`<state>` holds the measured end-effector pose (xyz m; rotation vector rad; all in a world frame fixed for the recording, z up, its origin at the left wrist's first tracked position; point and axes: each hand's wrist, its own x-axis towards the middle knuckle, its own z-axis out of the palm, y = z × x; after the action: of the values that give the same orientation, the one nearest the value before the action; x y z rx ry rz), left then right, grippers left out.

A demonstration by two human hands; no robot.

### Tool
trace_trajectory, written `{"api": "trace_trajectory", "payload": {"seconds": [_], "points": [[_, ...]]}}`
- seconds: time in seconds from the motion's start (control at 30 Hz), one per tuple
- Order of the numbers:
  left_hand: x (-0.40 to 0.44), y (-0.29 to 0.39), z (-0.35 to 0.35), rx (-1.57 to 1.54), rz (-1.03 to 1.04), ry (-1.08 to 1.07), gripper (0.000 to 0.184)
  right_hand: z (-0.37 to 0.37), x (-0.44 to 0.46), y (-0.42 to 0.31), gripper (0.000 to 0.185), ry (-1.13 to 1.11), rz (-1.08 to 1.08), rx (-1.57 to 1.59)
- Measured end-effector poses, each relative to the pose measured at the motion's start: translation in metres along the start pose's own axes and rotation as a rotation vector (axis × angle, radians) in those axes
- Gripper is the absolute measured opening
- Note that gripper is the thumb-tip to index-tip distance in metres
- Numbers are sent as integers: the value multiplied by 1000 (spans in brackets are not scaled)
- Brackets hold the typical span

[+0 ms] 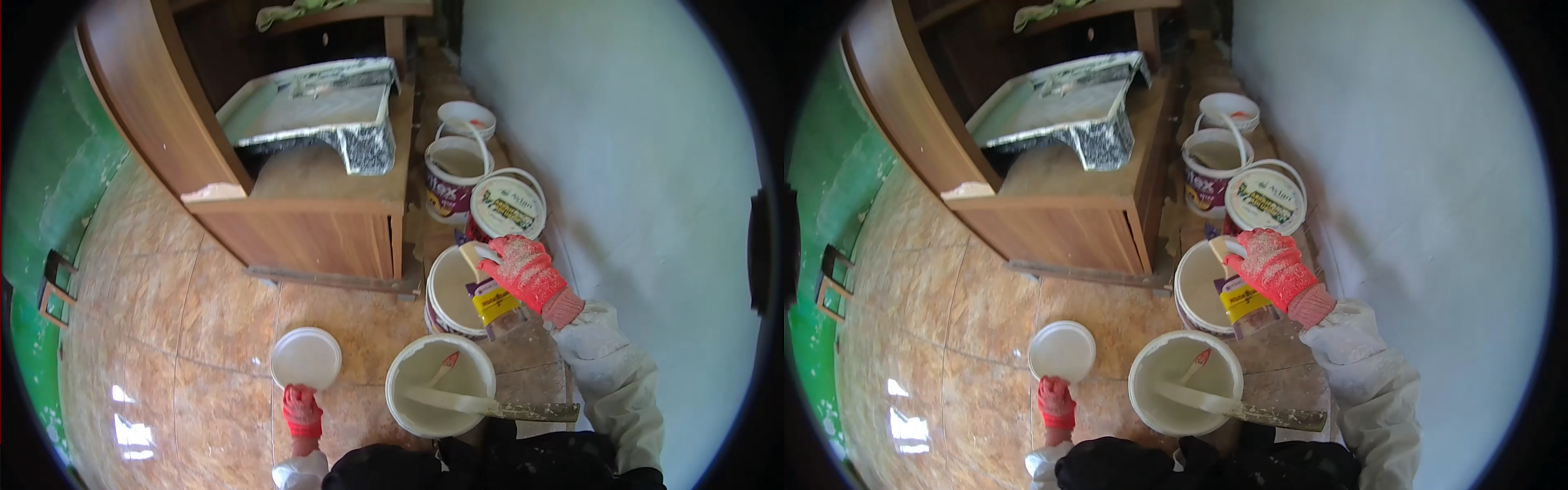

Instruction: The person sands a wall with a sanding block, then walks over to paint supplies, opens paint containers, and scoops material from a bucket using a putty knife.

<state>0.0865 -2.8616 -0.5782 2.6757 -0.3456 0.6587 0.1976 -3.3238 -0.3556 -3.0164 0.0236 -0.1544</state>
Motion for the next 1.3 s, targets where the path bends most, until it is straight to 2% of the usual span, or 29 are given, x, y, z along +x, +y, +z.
{"api": "trace_trajectory", "payload": {"seconds": [0.07, 0.13, 0.2, 0.23, 0.33, 0.4, 0.53, 0.6, 0.63, 0.67, 0.73, 0.77, 0.9, 0.97, 1.0, 1.07, 1.1, 1.17, 1.2, 1.23, 1.3], "points": [[-14, -13, 8, 23, 43, -65, 25, -25, 4, -1, 48, -31, -17, -54], [-24, -25, 12, 26, 92, -186, 23, -49, 10, -3, 46, 31, 31, -29], [-33, -43, 21, -54, 111, -219, 25, -66, 18, -1, 38, -29, 40, -112], [-30, -45, 20, -81, 149, -177, 27, -66, 21, 5, 36, 14, -53, -197], [-3, -35, -5, -127, 247, -128, 30, -81, 18, -3, 36, -28, 81, -151], [29, -15, -30, -143, 299, -112, 32, -84, 18, 2, 38, -23, 48, -196], [121, 31, -83, -148, 325, 97, 35, -87, 29, 15, 38, -52, 96, -140], [175, 71, -110, -161, 412, 203, 40, -90, 43, 31, 40, -77, 194, -62], [201, 90, -116, -190, 494, 273, 40, -81, 54, 51, 42, 0, 174, -29], [227, 111, -125, -229, 563, 283, 39, -85, 63, 59, 42, 3, 167, -22], [275, 157, -139, -229, 712, 303, 38, -95, 82, 77, 42, 68, 321, 223], [297, 177, -142, -189, 793, 312, 37, -94, 90, 89, 49, 124, 270, 246], [368, 215, -111, -160, 878, 283, 39, -84, 139, 134, 52, 121, 333, 426], [391, 222, -100, -143, 919, 136, 40, -66, 172, 153, 53, 82, 467, 619], [399, 224, -95, -123, 912, 126, 40, -51, 190, 165, 53, 70, 455, 635], [407, 225, -87, -61, 987, -51, 40, -16, 226, 190, 43, 87, 480, 1019], [409, 226, -84, -98, 981, -120, 43, 2, 243, 199, 43, 75, 472, 1036], [412, 229, -84, -87, 977, -204, 46, 39, 276, 213, 37, 130, 569, 1399], [413, 231, -84, -96, 980, -279, 48, 64, 292, 223, 37, 115, 565, 1412], [415, 234, -83, -102, 998, -347, 52, 93, 306, 235, 37, 146, 436, 1356], [418, 233, -76, -87, 1014, -453, 52, 108, 325, 235, 38, 156, 308, 1312]]}}
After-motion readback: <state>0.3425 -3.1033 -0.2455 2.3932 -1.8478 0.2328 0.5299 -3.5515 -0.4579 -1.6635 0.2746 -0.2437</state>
